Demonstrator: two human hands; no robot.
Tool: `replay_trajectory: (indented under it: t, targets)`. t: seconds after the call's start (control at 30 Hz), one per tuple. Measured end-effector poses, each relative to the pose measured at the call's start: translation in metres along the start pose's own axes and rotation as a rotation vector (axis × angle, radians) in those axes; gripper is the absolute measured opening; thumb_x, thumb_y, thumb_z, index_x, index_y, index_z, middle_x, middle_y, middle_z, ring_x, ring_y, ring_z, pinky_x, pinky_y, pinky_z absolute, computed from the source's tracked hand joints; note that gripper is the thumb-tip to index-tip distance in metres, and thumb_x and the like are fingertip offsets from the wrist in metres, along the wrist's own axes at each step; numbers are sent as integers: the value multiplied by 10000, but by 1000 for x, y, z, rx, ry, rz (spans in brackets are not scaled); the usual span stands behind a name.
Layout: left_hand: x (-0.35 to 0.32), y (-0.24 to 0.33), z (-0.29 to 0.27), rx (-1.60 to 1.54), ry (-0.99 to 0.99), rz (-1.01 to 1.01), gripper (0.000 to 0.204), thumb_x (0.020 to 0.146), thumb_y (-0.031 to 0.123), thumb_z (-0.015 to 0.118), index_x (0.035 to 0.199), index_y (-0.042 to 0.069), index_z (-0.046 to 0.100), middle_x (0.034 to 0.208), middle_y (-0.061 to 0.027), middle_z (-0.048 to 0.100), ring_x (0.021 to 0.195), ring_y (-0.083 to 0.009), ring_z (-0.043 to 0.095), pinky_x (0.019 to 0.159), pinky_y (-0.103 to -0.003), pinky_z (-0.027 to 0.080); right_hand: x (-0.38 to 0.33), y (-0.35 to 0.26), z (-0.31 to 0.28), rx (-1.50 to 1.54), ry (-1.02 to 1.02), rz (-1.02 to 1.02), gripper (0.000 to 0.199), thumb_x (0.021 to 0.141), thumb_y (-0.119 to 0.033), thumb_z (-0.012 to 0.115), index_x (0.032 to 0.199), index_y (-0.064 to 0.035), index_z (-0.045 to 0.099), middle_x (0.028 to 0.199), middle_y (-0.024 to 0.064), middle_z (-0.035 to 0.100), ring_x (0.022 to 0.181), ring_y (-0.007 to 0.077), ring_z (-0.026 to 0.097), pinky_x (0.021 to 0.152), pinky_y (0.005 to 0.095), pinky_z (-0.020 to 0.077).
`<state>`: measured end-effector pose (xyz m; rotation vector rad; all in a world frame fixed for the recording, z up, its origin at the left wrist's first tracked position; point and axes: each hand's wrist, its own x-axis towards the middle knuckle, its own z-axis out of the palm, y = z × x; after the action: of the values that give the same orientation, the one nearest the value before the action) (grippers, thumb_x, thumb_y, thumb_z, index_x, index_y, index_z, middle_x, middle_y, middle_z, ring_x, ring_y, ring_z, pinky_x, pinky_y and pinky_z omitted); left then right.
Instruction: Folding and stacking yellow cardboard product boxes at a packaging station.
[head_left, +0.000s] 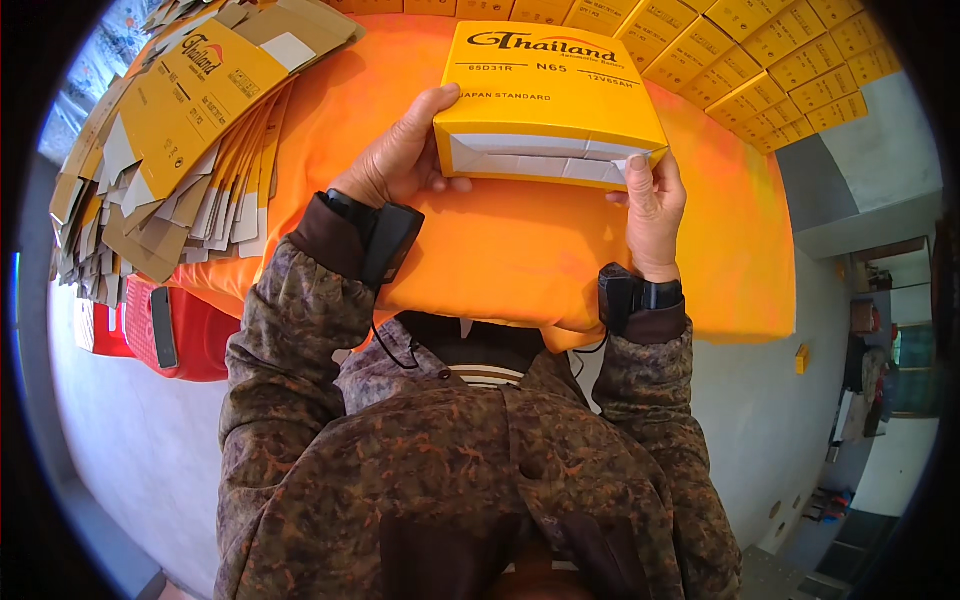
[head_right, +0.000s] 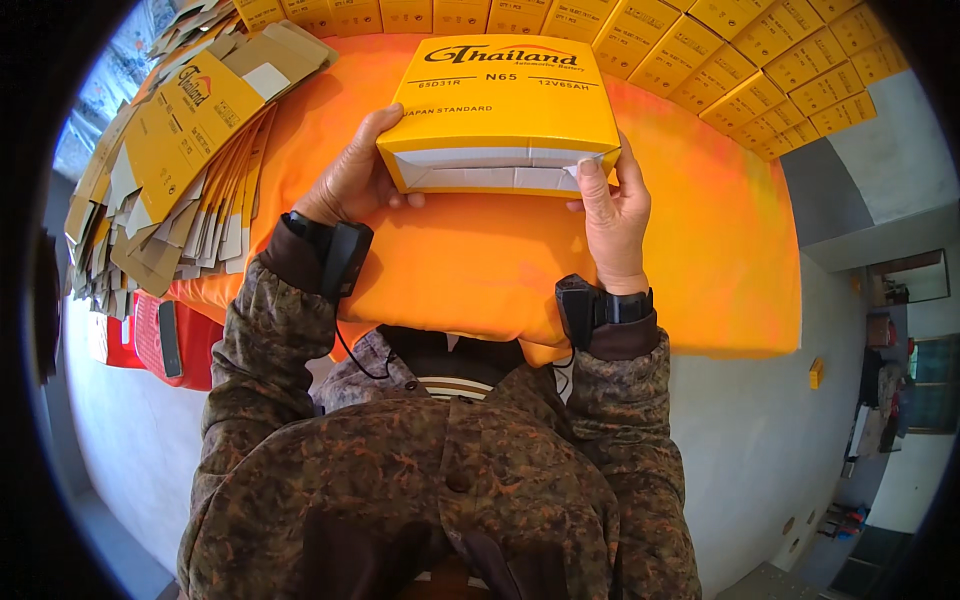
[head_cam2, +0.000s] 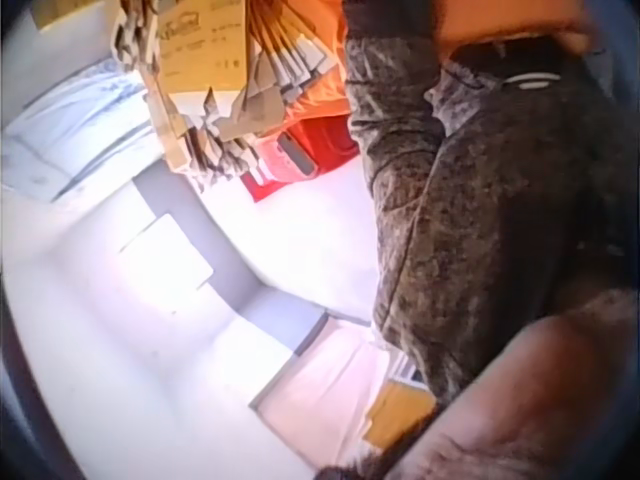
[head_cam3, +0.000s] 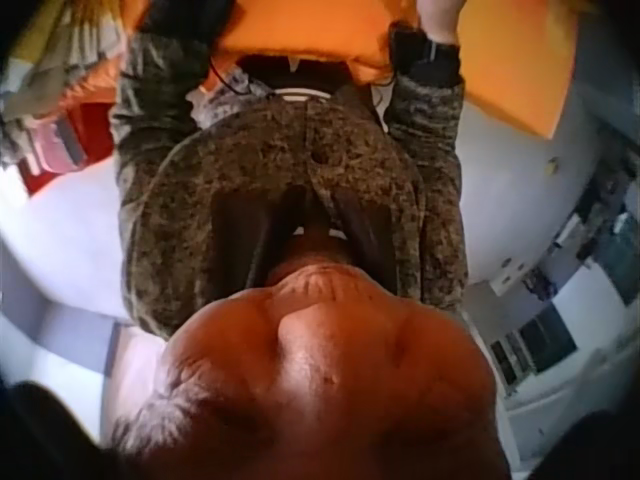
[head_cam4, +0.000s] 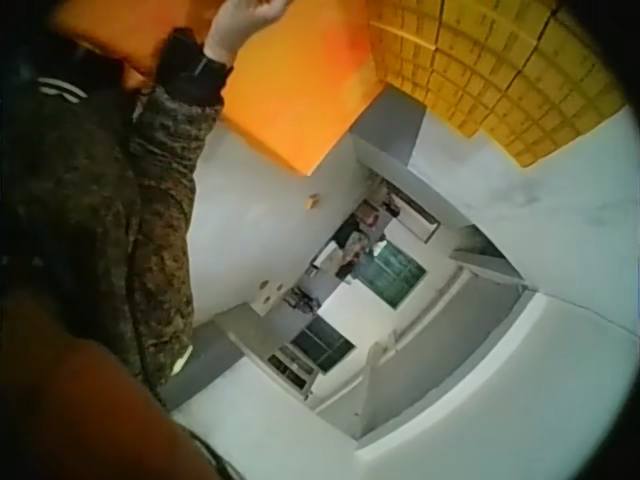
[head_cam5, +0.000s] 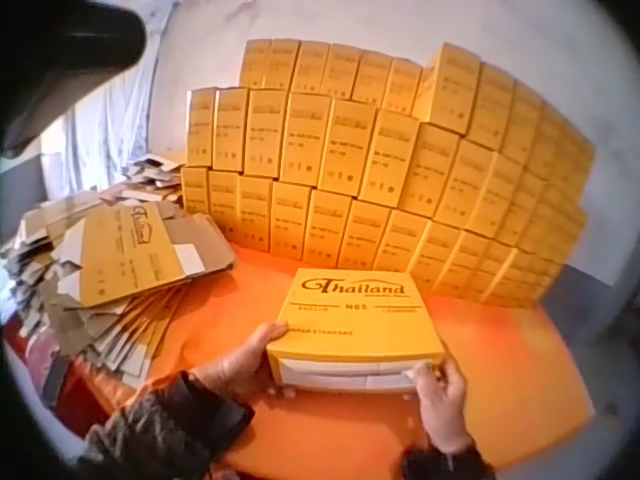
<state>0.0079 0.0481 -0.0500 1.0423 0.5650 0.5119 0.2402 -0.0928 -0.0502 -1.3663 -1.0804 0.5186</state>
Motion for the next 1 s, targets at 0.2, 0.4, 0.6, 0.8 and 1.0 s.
replay_trajectory:
  t: [0.2,0.4,0.6,0.8,1.0]
  targets:
    - [1,-5,4,-54,-13,91,625,850,508,539,1261,45,455,1118,-75,596,803,-156,614,589,-222,490,3,2,0,136,-28,40,665,879,-574,514,1312,-76,427,1223,74,490,1117,208,487,948,370,393]
    - [5,-1,-1,89,-99,400,708,799,314,679,1325,-18,343,1245,-80,508,1037,-171,555,842,-272,473,4,1,3,68,80,121,774,874,-628,464,1388,-62,341,1355,138,388,1253,295,389,1019,455,318]
    - [9,-9,5,96,59,516,684,768,148,699,1320,-42,343,1227,-88,512,1111,-175,514,968,-305,409,5,10,-3,43,-3,135,778,880,-575,508,1407,-41,300,1366,140,395,1265,284,389,1017,433,328]
    - [3,2,3,-120,-133,407,647,788,152,688,1322,-31,370,1234,-98,509,1125,-185,513,978,-313,409,11,12,-4,245,-24,29,732,887,-516,542,1395,-47,302,1340,102,426,1244,239,412,1002,412,356]
    - [-1,5,2,-203,-161,349,691,810,210,689,1373,8,344,1292,-119,474,1168,-204,491,957,-335,429,4,-4,3,536,-115,-54,718,830,-352,657,1380,-51,306,1303,76,440,1170,220,450,997,416,366]
